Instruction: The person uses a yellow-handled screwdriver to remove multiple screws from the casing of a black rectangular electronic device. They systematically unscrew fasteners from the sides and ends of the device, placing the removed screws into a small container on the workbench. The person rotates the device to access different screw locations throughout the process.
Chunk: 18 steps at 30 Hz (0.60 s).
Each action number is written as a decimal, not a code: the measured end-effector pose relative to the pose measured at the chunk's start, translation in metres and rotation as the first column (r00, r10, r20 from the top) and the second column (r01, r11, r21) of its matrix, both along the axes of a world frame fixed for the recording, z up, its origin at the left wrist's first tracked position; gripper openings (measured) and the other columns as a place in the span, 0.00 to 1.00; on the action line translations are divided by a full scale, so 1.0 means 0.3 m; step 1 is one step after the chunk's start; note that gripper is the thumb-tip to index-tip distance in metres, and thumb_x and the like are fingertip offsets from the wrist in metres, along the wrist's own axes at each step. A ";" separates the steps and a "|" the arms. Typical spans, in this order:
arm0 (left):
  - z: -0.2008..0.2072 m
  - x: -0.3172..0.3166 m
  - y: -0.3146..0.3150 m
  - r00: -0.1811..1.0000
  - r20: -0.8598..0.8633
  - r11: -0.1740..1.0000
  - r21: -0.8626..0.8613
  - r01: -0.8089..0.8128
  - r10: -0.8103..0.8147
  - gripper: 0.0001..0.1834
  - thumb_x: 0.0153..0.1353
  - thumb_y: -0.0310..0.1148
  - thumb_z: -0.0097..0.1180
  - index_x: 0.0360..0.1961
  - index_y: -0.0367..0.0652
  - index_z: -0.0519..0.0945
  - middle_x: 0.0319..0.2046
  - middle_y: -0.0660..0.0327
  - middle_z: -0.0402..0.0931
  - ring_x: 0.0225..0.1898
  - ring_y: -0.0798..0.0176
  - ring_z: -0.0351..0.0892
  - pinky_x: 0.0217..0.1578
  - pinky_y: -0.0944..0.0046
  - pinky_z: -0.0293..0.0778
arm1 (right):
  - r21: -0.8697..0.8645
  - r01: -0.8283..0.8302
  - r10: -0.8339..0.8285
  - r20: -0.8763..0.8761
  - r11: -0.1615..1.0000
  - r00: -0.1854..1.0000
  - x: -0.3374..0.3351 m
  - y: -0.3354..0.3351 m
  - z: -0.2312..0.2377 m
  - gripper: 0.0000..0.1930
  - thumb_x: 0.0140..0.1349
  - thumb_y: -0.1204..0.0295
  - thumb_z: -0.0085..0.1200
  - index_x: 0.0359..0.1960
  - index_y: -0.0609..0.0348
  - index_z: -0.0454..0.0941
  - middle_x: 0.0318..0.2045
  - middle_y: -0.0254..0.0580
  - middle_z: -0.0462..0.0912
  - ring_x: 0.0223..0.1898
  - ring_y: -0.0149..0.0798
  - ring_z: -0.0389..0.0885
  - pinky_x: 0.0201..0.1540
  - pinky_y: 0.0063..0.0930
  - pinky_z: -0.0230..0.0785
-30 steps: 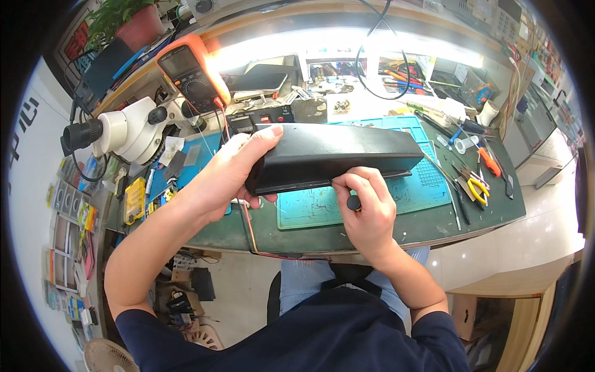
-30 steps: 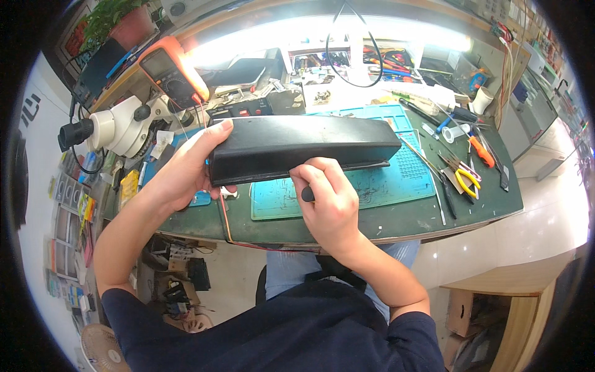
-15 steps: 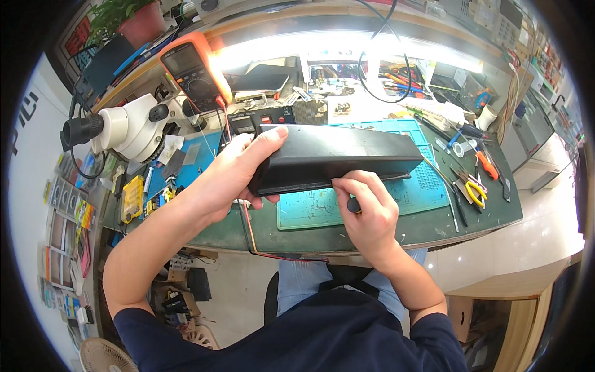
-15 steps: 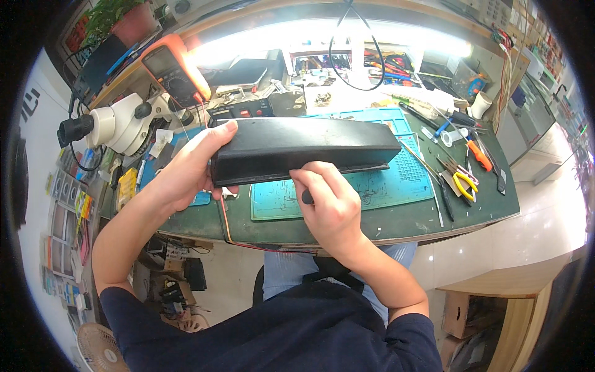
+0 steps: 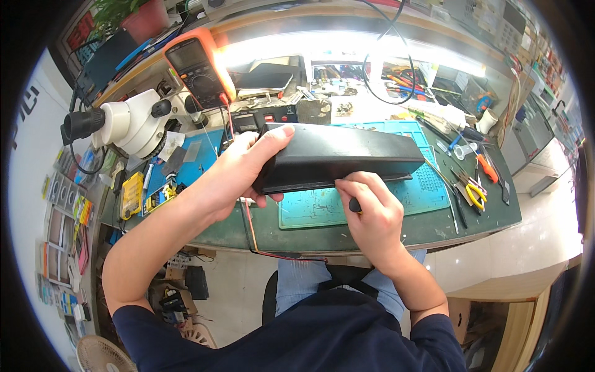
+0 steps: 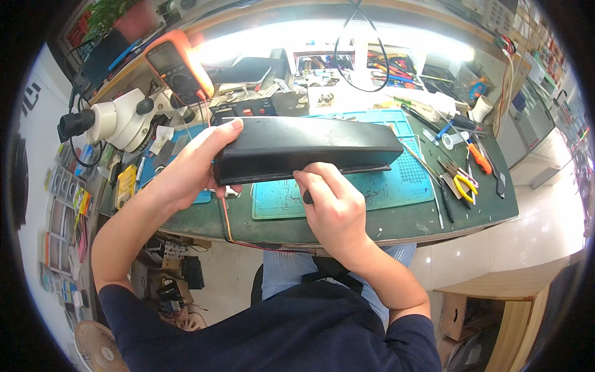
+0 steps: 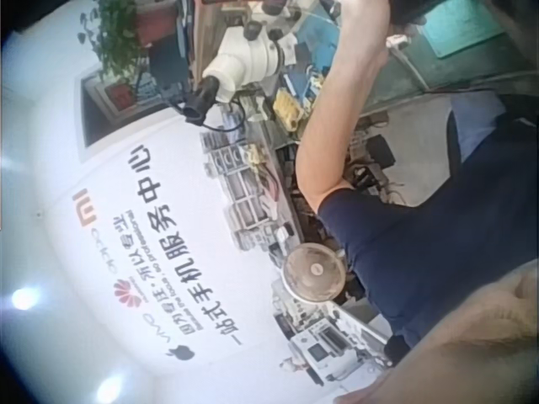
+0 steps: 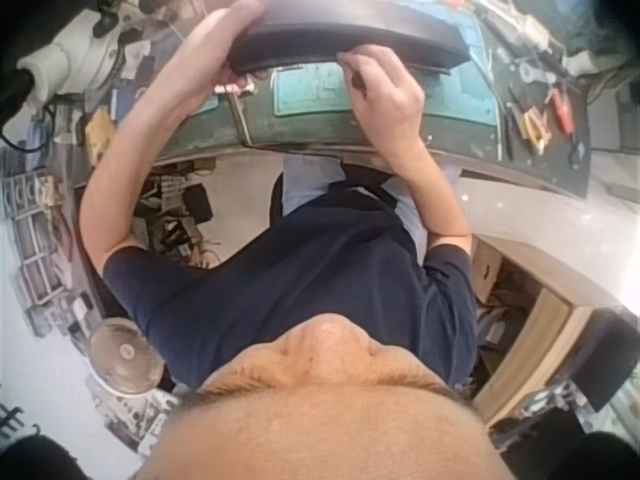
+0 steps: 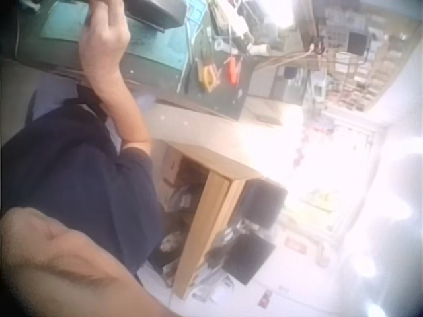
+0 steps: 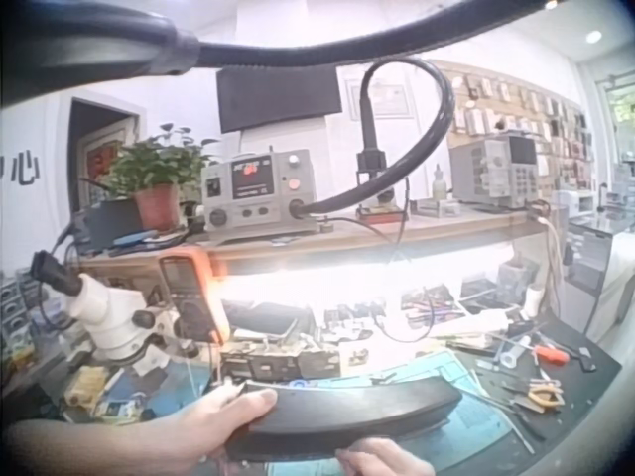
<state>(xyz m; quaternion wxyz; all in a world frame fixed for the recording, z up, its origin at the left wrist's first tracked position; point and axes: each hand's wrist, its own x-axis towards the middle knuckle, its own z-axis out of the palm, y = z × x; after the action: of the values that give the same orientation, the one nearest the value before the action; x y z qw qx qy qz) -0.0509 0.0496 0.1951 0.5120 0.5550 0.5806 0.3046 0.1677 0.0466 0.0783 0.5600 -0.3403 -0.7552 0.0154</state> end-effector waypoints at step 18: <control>-0.012 -0.007 0.011 0.999 0.035 1.000 0.008 -0.011 0.011 0.36 0.69 0.68 0.48 0.49 0.41 0.81 0.29 0.63 0.81 0.23 0.72 0.81 0.19 0.73 0.72 | -0.046 0.005 -0.017 -0.264 0.999 0.964 -0.053 0.011 -0.075 0.12 0.51 0.88 0.68 0.37 0.62 0.87 0.35 0.41 0.83 0.37 0.41 0.83 0.38 0.31 0.77</control>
<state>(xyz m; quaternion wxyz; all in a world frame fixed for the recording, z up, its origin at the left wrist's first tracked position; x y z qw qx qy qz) -0.0529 0.0529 0.1914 0.5181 0.5486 0.5734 0.3191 0.1519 0.0499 0.0559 0.6481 -0.3519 -0.6712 0.0747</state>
